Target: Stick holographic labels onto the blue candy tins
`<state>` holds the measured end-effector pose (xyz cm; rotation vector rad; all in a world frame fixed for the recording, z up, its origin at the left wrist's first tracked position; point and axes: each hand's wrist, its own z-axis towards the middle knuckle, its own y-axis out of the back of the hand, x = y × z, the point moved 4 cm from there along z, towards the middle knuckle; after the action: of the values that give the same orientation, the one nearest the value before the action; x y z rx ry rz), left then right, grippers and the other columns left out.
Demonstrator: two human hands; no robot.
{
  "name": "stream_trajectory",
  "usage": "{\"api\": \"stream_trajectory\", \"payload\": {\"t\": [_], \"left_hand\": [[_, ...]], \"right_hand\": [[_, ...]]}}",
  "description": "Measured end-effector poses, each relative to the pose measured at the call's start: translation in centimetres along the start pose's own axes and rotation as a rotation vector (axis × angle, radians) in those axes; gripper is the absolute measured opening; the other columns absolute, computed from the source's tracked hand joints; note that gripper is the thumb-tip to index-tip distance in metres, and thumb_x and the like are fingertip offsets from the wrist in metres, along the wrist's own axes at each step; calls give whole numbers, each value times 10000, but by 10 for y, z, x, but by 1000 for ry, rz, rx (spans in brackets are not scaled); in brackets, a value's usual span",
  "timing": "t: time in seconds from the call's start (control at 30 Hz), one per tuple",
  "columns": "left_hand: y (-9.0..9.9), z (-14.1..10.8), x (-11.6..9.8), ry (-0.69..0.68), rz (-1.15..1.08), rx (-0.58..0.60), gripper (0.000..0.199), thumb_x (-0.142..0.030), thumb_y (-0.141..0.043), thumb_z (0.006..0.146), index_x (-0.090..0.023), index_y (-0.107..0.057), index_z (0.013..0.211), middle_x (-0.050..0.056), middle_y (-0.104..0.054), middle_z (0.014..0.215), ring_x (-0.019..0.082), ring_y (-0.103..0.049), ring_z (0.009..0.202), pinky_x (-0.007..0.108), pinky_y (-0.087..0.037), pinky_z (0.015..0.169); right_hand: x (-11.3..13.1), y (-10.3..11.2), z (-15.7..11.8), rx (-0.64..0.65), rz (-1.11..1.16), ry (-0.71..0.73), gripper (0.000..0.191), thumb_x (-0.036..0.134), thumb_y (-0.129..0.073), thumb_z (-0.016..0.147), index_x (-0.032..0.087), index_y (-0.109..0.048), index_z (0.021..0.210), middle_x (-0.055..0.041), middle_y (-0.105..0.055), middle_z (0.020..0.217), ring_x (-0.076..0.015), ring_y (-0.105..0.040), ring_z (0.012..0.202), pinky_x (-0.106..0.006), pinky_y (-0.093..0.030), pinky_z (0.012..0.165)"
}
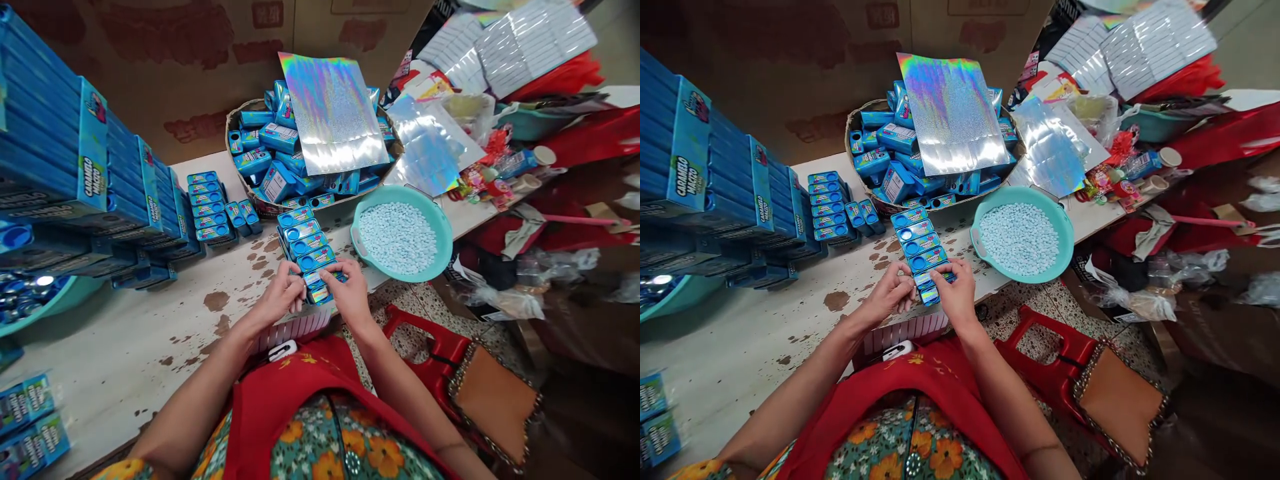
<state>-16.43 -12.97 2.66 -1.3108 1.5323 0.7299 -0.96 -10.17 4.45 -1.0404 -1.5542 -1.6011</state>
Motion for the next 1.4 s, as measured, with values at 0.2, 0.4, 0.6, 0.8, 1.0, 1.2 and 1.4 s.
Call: {"api": "stream_trajectory", "payload": {"t": [0.2,0.4,0.6,0.8,1.0,1.2,1.4], "left_hand": [[-8,13,27,23,114,-164,204,-283,-404,812,-229,-293,974,-79,-511,589,120,-536,441,206,-381,422],[46,-7,38,33,627,-295,193,-316,-484,782,-191,-512,927,17,-609,778,165,-565,726,282,-425,673],[97,-99,68,270,285,82,364,-414,-644,692,-176,-591,961,27,-633,909,150,-563,811,233,-434,680],[91,-121,100,365,30,-218,324,-459,-591,702,-136,-564,698,-19,-523,610,96,-494,540,223,-441,522],[98,-116,122,381,-105,-483,317,-434,-609,643,-119,-568,665,-9,-536,568,90,-497,493,206,-426,453],[99,-113,128,434,-178,-593,226,-340,-591,644,-128,-527,601,-25,-505,506,67,-451,424,188,-389,410],[101,-113,128,502,-149,-592,210,-332,-582,669,-137,-533,612,-36,-502,459,68,-429,382,187,-331,397]], "right_hand": [[-12,-3,2,-43,181,-54,317,324,-673,676,177,-541,923,-11,-602,850,-157,-555,767,-302,-450,729],[3,14,-2,-111,-42,120,160,249,-516,807,181,-549,948,-45,-584,913,-179,-536,853,-340,-440,766],[51,-19,-54,253,-18,471,211,163,-546,823,219,-565,1025,-43,-556,946,-156,-527,834,-294,-449,731],[19,-125,-95,951,-259,379,291,182,-610,799,157,-599,1088,-65,-542,948,-162,-546,823,-299,-457,765],[3,-153,-113,1045,-480,451,404,192,-606,796,139,-532,1189,-122,-499,1094,-235,-484,1036,-360,-427,895],[6,-156,-123,1083,-536,510,530,175,-569,813,125,-402,1314,-149,-466,1208,-253,-447,1117,-386,-398,967],[6,-154,-125,1153,-544,545,383,188,-574,810,140,-528,1187,-157,-402,1322,-271,-412,1182,-412,-381,975]]}}
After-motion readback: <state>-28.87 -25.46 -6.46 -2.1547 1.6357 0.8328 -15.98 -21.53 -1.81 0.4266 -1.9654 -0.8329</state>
